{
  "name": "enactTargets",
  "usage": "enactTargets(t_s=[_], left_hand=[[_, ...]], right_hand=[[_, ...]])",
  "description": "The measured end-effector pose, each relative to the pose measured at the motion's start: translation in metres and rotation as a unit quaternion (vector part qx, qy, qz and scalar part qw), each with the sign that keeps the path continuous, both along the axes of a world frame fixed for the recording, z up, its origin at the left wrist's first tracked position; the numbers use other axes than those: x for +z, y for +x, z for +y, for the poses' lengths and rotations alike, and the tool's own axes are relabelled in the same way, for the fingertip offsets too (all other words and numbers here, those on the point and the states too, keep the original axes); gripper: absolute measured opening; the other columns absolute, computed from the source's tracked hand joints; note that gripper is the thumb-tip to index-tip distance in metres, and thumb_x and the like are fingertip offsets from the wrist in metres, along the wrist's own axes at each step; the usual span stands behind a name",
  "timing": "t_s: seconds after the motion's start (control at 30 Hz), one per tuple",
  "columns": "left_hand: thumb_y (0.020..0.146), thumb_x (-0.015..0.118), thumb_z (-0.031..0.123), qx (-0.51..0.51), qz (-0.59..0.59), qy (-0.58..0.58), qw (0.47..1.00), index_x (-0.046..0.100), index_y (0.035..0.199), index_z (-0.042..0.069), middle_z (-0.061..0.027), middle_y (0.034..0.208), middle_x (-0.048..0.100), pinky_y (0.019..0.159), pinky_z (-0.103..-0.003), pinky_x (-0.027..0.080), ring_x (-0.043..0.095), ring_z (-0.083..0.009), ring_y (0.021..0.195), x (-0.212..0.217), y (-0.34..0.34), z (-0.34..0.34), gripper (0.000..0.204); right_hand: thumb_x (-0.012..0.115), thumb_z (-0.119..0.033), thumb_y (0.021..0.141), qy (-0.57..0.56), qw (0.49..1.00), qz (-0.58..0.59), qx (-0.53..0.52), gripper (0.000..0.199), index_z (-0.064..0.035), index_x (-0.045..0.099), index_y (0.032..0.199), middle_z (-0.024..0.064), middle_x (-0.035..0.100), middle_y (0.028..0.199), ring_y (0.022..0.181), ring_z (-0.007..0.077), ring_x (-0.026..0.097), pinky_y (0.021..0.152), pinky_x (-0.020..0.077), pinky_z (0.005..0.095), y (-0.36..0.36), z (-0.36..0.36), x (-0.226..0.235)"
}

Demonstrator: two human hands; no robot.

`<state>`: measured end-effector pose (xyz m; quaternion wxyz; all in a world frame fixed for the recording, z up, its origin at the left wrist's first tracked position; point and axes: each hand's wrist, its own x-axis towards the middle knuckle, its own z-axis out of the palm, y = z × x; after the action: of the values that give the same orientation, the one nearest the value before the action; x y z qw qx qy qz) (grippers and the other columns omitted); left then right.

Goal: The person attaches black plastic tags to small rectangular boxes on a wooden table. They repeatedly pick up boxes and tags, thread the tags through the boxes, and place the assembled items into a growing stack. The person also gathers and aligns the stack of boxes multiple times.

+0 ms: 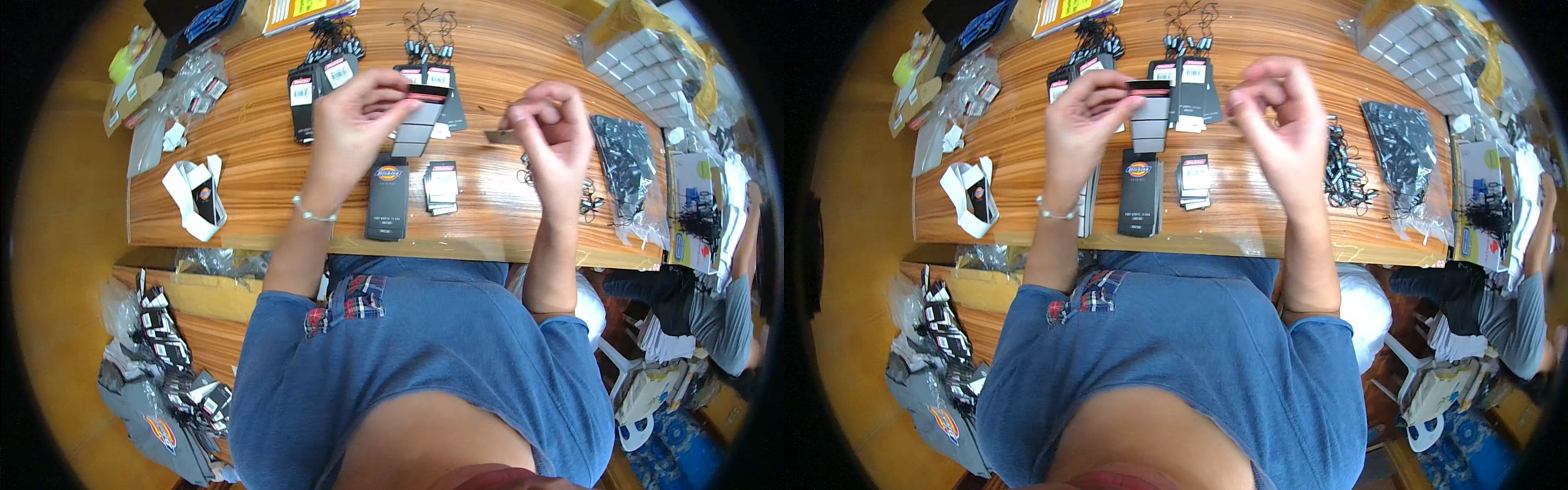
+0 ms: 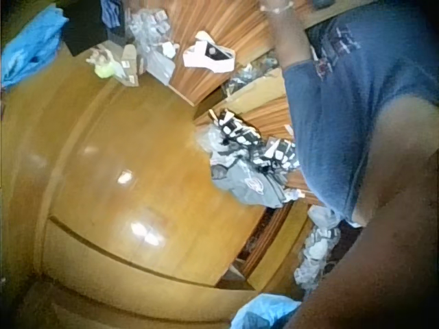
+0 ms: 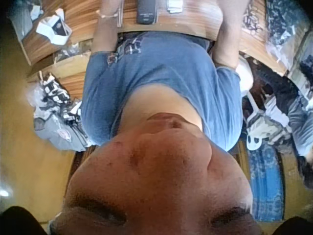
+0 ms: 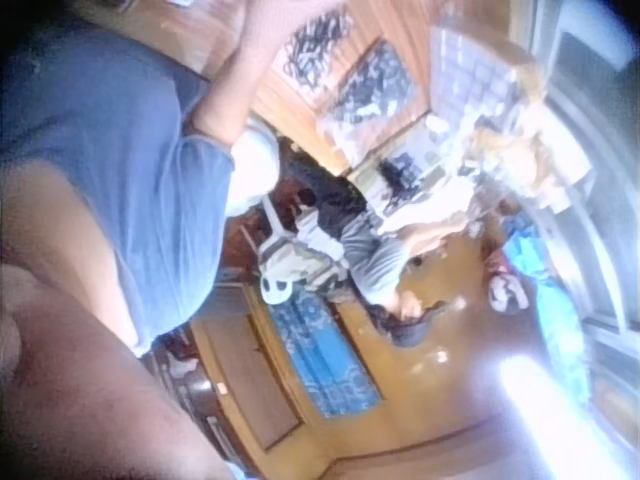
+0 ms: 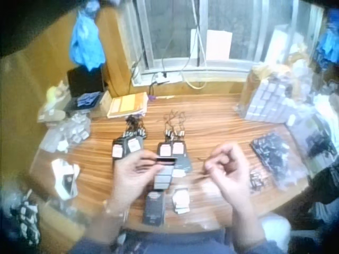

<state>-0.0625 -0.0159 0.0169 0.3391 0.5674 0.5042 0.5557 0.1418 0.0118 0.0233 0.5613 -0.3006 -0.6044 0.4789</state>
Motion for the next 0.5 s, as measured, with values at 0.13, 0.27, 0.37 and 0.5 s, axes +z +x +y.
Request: enactTargets(t_s=[0.13,0.27,0.37,0.5], left_hand=[[0.075,0.064,0.000,-0.045,-0.013,0.026,0.999,0.062,0.090,-0.001,-0.0075,0.084,0.065,0.070,-0.022,0.053,0.063,-0.0123,0.078,0.007,0.034,0.012,0.015],[0.076,0.063,0.001,-0.066,0.010,0.036,0.997,0.063,0.092,-0.001,-0.0078,0.083,0.066,0.069,-0.024,0.053,0.064,-0.0137,0.077,0.009,0.044,0.012,0.016],[0.076,0.063,0.001,-0.069,0.026,0.042,0.996,0.064,0.091,-0.001,-0.0085,0.082,0.066,0.067,-0.024,0.054,0.064,-0.0136,0.075,0.009,0.044,0.011,0.016],[0.076,0.063,0.001,-0.061,0.041,0.056,0.996,0.064,0.091,-0.001,-0.0082,0.082,0.066,0.065,-0.023,0.053,0.064,-0.0128,0.074,0.012,0.042,0.009,0.015]], right_hand=[[0.059,0.000,0.077,0.055,0.989,-0.112,-0.075,0.020,-0.0014,0.048,0.093,0.0053,0.061,0.068,0.063,0.0075,0.055,0.059,0.0413,0.0203,-0.006,-0.003,-0.002],[0.059,-0.001,0.077,0.052,0.985,-0.140,-0.083,0.022,-0.0016,0.047,0.095,0.0059,0.060,0.065,0.060,0.0086,0.054,0.058,0.0422,0.0216,-0.004,-0.002,-0.003],[0.057,0.002,0.079,0.032,0.983,-0.163,-0.073,0.023,-0.0013,0.044,0.097,0.0052,0.057,0.071,0.067,0.0092,0.055,0.062,0.0426,0.0206,-0.004,-0.003,0.000],[0.057,0.003,0.080,0.042,0.980,-0.179,-0.079,0.023,-0.0008,0.042,0.098,0.0050,0.056,0.075,0.071,0.0093,0.055,0.063,0.0430,0.0199,-0.008,-0.003,-0.001]])
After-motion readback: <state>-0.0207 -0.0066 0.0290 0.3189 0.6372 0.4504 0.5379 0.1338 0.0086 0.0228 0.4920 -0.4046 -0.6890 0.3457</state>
